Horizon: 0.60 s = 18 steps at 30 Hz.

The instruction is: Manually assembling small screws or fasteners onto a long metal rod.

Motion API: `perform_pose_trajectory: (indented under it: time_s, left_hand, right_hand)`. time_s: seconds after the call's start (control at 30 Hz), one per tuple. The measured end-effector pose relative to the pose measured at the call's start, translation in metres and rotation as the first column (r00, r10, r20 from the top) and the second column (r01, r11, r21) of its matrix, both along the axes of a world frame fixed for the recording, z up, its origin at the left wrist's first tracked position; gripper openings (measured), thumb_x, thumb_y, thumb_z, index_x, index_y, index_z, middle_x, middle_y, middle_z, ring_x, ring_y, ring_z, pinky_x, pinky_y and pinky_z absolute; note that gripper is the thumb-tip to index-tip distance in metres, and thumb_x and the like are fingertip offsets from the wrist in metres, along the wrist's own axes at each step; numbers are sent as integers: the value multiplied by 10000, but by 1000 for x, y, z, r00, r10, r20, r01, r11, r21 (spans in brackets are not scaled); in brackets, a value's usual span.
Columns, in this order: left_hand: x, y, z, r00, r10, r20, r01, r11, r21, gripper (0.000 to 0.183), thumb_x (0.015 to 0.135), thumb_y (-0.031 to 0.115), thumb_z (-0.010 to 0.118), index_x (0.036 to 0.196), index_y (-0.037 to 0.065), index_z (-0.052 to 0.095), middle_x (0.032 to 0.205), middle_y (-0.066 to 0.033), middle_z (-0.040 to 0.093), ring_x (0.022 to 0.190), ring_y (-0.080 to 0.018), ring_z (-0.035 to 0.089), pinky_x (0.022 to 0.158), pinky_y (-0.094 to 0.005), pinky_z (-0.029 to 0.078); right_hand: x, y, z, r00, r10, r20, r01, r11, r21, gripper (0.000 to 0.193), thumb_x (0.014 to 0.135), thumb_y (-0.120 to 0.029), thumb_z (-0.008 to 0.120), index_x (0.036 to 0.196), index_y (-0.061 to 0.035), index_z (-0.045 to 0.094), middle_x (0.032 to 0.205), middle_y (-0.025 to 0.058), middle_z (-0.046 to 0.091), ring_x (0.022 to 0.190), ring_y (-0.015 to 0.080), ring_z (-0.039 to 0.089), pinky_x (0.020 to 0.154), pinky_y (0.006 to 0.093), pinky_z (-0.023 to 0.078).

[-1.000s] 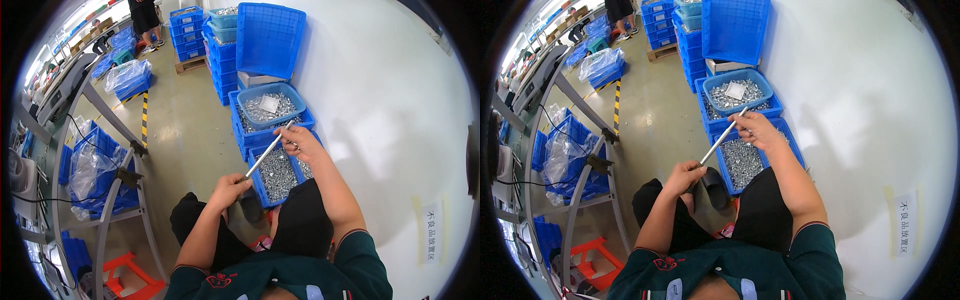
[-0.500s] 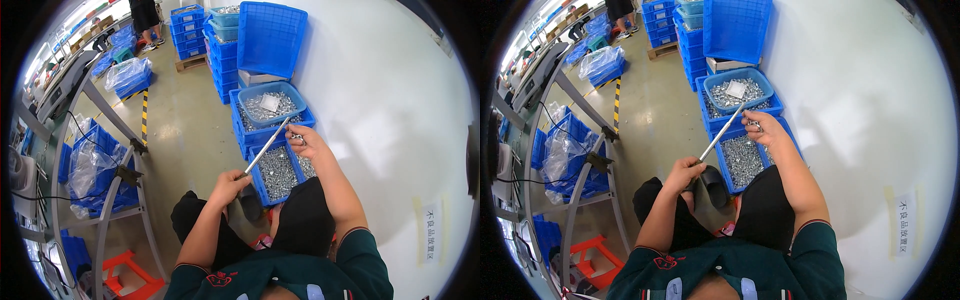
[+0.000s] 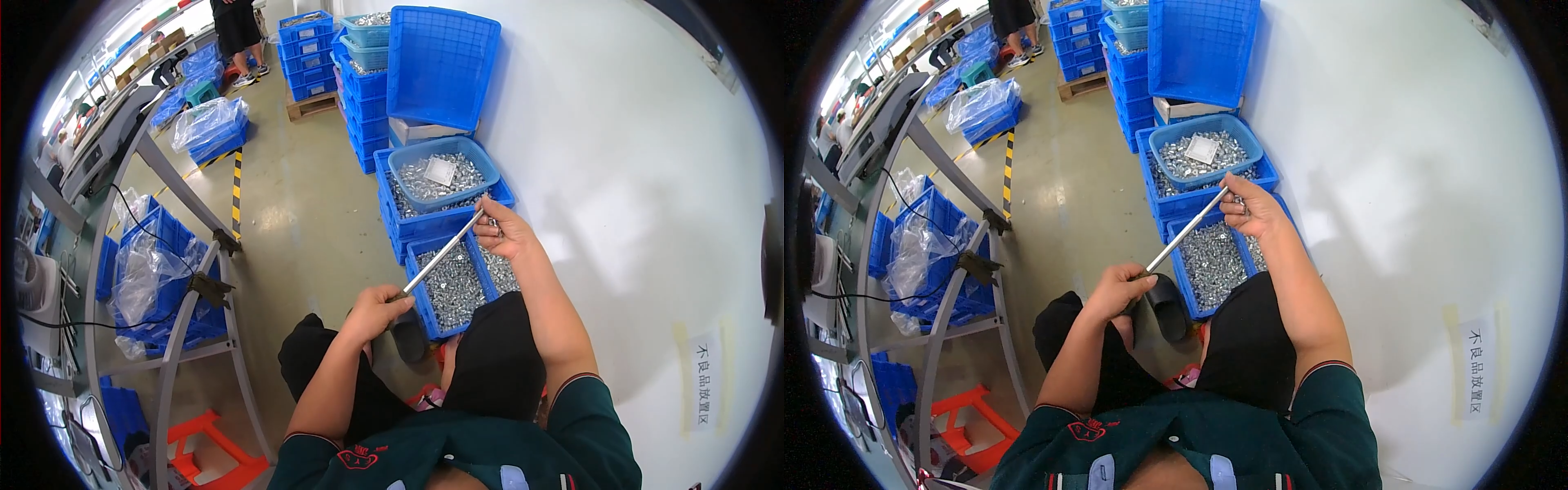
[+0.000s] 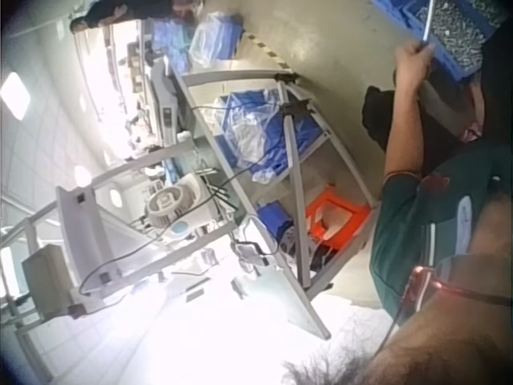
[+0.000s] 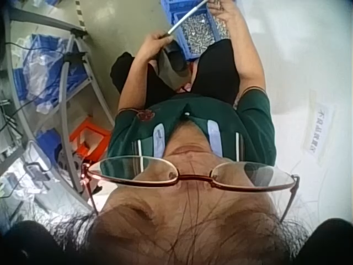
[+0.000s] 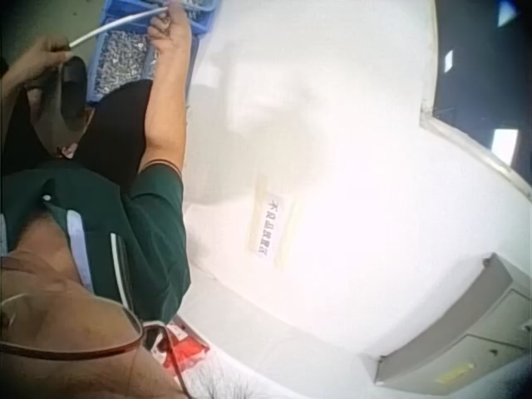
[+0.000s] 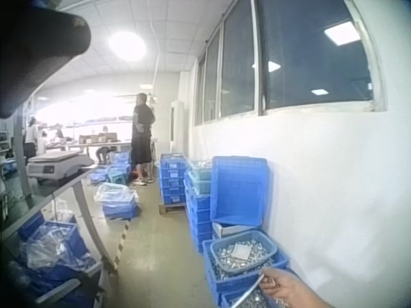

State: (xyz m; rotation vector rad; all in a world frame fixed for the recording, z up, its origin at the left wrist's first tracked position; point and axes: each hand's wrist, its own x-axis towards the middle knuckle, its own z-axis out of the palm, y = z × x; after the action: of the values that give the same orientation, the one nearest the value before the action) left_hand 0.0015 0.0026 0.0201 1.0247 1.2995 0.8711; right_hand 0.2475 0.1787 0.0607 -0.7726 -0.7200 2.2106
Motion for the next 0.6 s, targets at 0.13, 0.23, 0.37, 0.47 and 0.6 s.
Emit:
perform_pose_trajectory:
  time_s: [0.13, 0.23, 0.37, 0.47, 0.6]
  left_hand:
    - [-3, 1, -12, 1000, 9, -21, -8, 999, 34, 211, 799, 213, 648, 807, 4, 616, 600, 18, 489, 534, -68, 432, 479, -238, 340]
    - [-4, 0, -11, 999, 12, -39, -10, 999, 44, 210, 799, 215, 646, 802, 7, 616, 596, 16, 489, 533, -68, 431, 479, -238, 338]
    - [-1, 0, -4, 1000, 18, -16, -18, 999, 27, 213, 804, 222, 639, 793, 10, 615, 586, 20, 482, 529, -65, 429, 474, -236, 332]
    - [6, 2, -3, 999, 41, -31, -40, 999, 31, 211, 808, 223, 636, 784, 15, 611, 578, 28, 471, 523, -59, 420, 466, -233, 321]
    - [8, 6, 0, 998, 52, 23, -53, 999, 14, 210, 810, 224, 634, 773, 19, 604, 574, 35, 461, 515, -53, 409, 461, -231, 307]
  right_hand:
    - [-6, -7, 9, 988, -66, 142, 44, 988, 150, 163, 795, -179, 674, 793, -97, 533, 650, -5, 467, 442, 38, 370, 340, 153, 236]
    - [-8, -10, 14, 970, -103, 219, 60, 979, 193, 163, 787, -150, 678, 779, -103, 522, 658, -11, 466, 446, 33, 372, 341, 153, 234]
    - [-11, -12, 14, 970, -144, 196, 103, 973, 205, 184, 786, -165, 681, 774, -96, 511, 643, -13, 459, 447, 31, 371, 343, 157, 231]
    - [-28, -24, 16, 947, -196, 256, 135, 962, 238, 202, 789, -182, 683, 764, -91, 504, 635, -14, 454, 447, 30, 368, 344, 162, 228]
    - [-34, -31, 18, 928, -10, 373, -74, 975, 210, 192, 814, -223, 660, 831, -70, 546, 641, -10, 461, 445, 30, 359, 349, 163, 215]
